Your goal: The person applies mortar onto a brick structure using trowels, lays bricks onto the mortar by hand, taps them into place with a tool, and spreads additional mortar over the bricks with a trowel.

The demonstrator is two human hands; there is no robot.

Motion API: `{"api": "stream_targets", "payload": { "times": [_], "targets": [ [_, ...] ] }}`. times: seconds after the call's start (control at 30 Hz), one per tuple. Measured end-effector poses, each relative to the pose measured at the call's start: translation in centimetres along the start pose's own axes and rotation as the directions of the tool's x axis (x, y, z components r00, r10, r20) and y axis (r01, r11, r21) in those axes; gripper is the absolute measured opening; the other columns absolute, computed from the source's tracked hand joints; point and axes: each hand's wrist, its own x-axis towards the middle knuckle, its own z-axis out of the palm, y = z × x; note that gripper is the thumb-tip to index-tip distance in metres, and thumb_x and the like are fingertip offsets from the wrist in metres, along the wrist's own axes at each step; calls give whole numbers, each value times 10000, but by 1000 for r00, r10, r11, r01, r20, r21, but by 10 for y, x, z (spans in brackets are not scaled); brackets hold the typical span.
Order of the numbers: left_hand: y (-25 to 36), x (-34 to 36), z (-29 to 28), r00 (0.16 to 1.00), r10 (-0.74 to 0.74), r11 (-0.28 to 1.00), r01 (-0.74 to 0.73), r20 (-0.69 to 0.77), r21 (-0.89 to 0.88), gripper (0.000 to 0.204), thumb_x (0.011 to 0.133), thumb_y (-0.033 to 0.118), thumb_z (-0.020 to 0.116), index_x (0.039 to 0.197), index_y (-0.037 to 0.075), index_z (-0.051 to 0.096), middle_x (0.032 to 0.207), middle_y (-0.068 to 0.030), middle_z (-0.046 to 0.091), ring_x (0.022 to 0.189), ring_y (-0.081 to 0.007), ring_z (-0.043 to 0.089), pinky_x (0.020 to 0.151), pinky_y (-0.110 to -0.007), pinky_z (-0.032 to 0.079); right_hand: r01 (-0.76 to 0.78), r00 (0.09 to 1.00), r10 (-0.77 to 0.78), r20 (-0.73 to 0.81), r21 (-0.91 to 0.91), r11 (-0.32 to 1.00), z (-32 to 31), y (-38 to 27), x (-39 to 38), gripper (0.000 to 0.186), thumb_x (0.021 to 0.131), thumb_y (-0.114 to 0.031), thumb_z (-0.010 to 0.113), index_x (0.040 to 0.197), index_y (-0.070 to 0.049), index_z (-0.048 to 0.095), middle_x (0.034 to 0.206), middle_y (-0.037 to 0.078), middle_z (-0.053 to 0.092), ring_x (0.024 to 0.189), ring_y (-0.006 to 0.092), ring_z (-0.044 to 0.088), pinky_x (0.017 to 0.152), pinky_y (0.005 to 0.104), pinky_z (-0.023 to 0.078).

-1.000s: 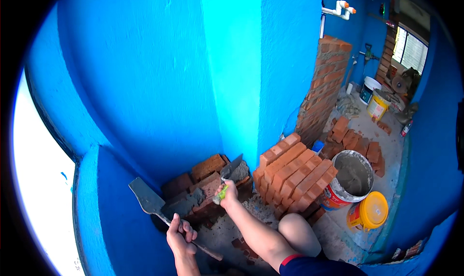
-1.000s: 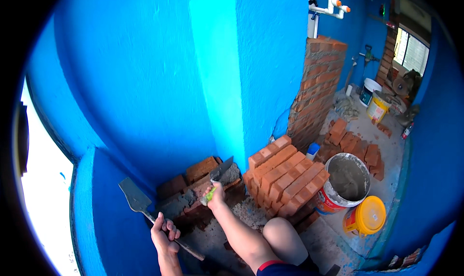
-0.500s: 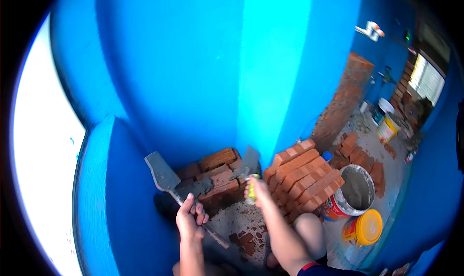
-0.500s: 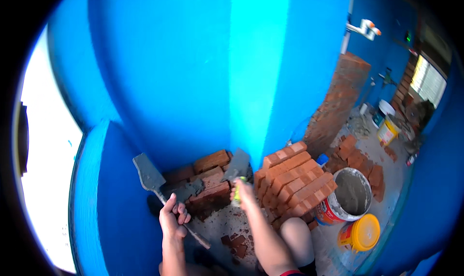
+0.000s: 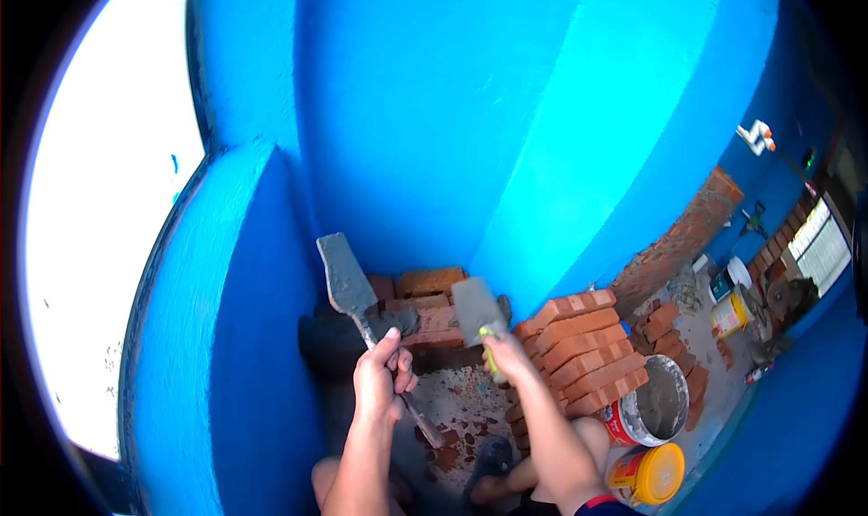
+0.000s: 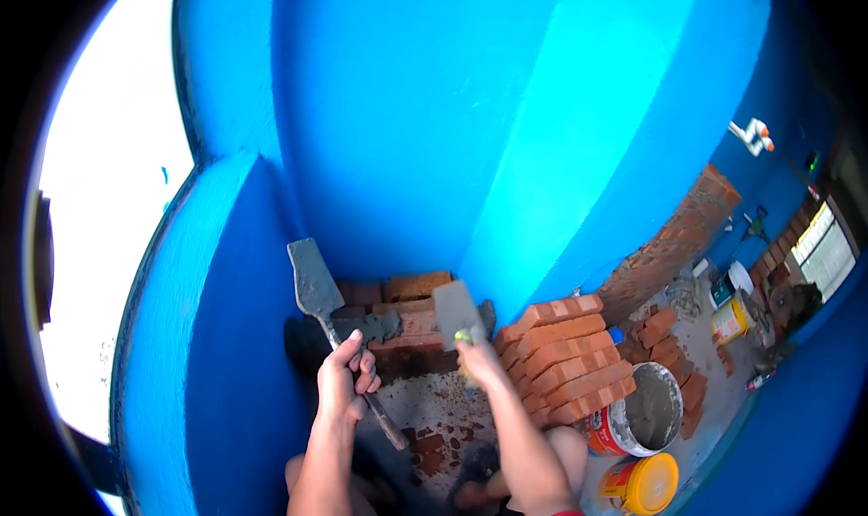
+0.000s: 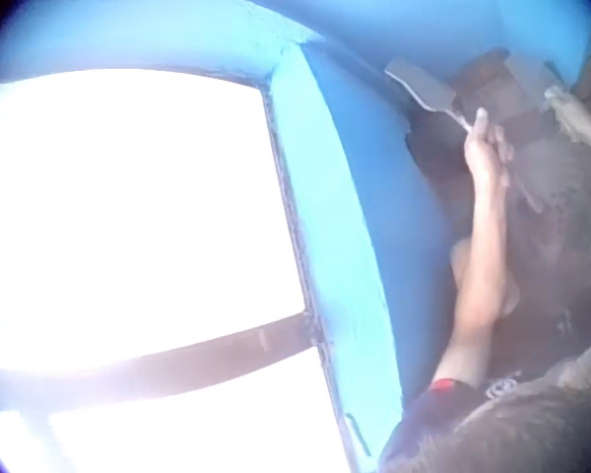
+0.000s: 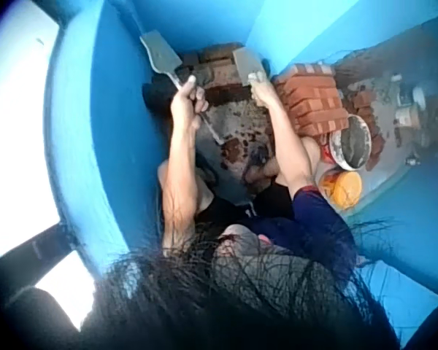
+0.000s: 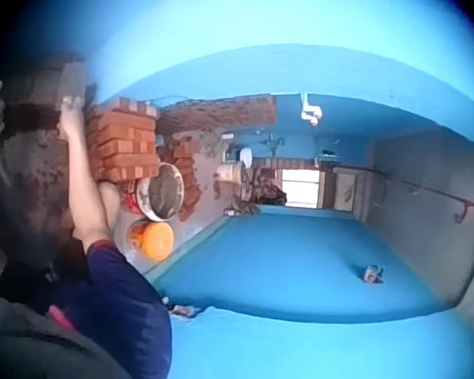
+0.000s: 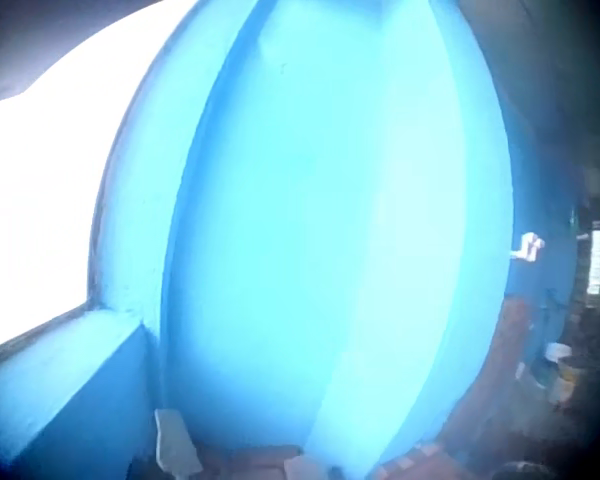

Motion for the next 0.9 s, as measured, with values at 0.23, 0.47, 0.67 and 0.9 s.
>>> {"api": "stream_targets", "payload": {
  "times": [0.23,0.47,0.67,0.9],
  "targets": [
    [5,7,-10,1000,14,999,-13,17,-50,382,918,266,578,610,130,397,556,-29,463,377,-114,317,432,-278,288,-1,968,-248,-20,-997,79,-27,-18,66,334,857,-168,552,1156,-27,602,1126,188,623,1001,314,642,794,402,532],
    [13,6,-22,1000,9,999,-10,-20,-40,407,938,289,548,599,141,379,563,-27,446,380,-112,280,453,-272,279,191,969,-215,124,-926,327,25,22,-1,403,861,-173,586,1202,5,464,1130,249,538,988,422,589,821,485,498],
    [11,3,-10,1000,-1,999,2,29,-37,407,934,293,552,597,144,378,557,-29,452,378,-111,276,452,-272,275,111,942,-319,-107,-795,596,0,13,18,502,822,-292,691,1141,50,508,1111,278,573,1029,429,564,853,471,471],
    [8,1,-10,999,7,999,-5,44,-50,389,918,269,575,603,134,391,548,-35,455,388,-118,313,448,-282,290,-31,987,-116,-109,-847,531,-17,12,66,447,886,-312,596,601,29,638,631,147,666,658,246,677,663,409,539]
  ]
}}
